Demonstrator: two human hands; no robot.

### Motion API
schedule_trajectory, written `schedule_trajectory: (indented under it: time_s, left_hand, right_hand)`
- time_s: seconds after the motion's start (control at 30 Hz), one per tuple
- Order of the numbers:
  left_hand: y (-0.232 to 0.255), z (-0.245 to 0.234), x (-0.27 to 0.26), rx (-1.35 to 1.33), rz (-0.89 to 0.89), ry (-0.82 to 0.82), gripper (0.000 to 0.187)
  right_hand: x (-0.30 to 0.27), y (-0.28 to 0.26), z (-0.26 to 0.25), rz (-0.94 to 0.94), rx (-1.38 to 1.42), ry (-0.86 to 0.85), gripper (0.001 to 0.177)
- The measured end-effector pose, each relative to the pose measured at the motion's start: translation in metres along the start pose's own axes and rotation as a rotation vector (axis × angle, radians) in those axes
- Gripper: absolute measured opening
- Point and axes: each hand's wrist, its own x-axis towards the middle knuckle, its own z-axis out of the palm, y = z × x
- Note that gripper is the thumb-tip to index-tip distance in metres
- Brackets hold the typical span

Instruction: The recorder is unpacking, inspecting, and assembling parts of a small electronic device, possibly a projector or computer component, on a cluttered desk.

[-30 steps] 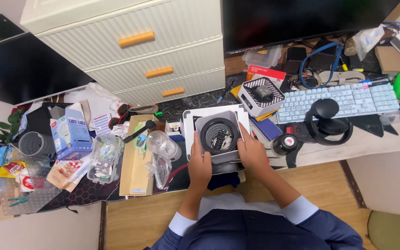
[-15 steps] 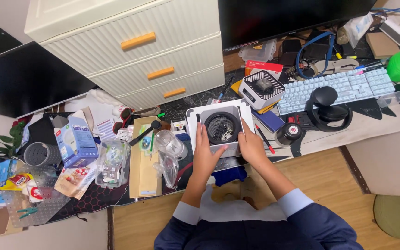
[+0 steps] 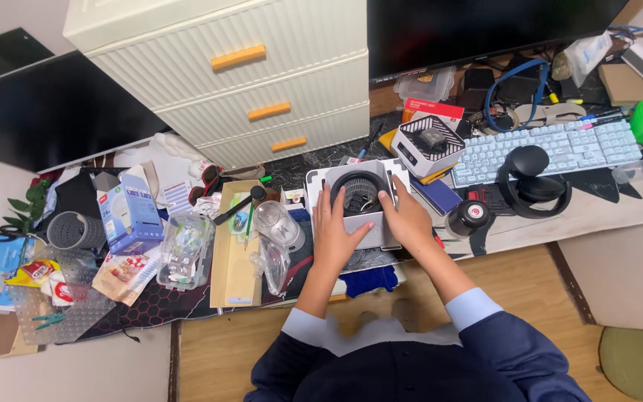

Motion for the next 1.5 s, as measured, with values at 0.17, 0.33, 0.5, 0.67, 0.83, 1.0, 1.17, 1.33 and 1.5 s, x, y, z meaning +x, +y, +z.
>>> schedule_trajectory:
  time_s: [0.17,0.33,0.5,0.67,0.83,1.0,1.17,1.33,1.5]
  left_hand:
    - [0.031,0.01,-0.009,-0.128,0.202,0.05,0.062]
    - [0.054,0.05,-0.024,-0.309,0.332,-0.052,0.046]
    - [0.068,0.093,-0.023,-0.44,0.337,-0.169,0.049]
    - [0.084,0.14,-0.006,-0.398,0.286,-0.298,0.061]
    - [0.115,0.19,0.019,-0.351,0.254,-0.329,0.07]
    - [0.127,0.264,0.06,-0.245,0.23,-0.327,0.051]
    - [0.121,0.319,0.077,0.07,0.12,-0.482,0.042]
    - [0.105,0.346,0.094,0.216,-0.021,-0.642,0.042]
    - [0.081,0.36,0.104,0.245,-0.036,-0.844,0.04]
  right_hand:
    - [-0.022,-0.006,-0.016,-0.155,0.025,0.175,0.063]
    - [-0.041,0.018,-0.027,-0.159,0.034,0.253,0.059]
    - [-0.049,0.069,-0.045,-0.15,0.076,0.404,0.047]
    - [-0.039,0.135,-0.073,-0.155,0.102,0.598,0.035]
    - [-0.008,0.209,-0.094,-0.075,0.131,0.628,0.032]
    - [0.027,0.232,-0.097,-0.162,0.178,0.456,0.032]
    - [0.061,0.258,-0.091,-0.311,0.108,0.231,0.039]
    - [0.077,0.25,-0.098,-0.42,-0.148,0.069,0.057]
    - [0.103,0.297,-0.035,-0.359,-0.946,0.012,0.064]
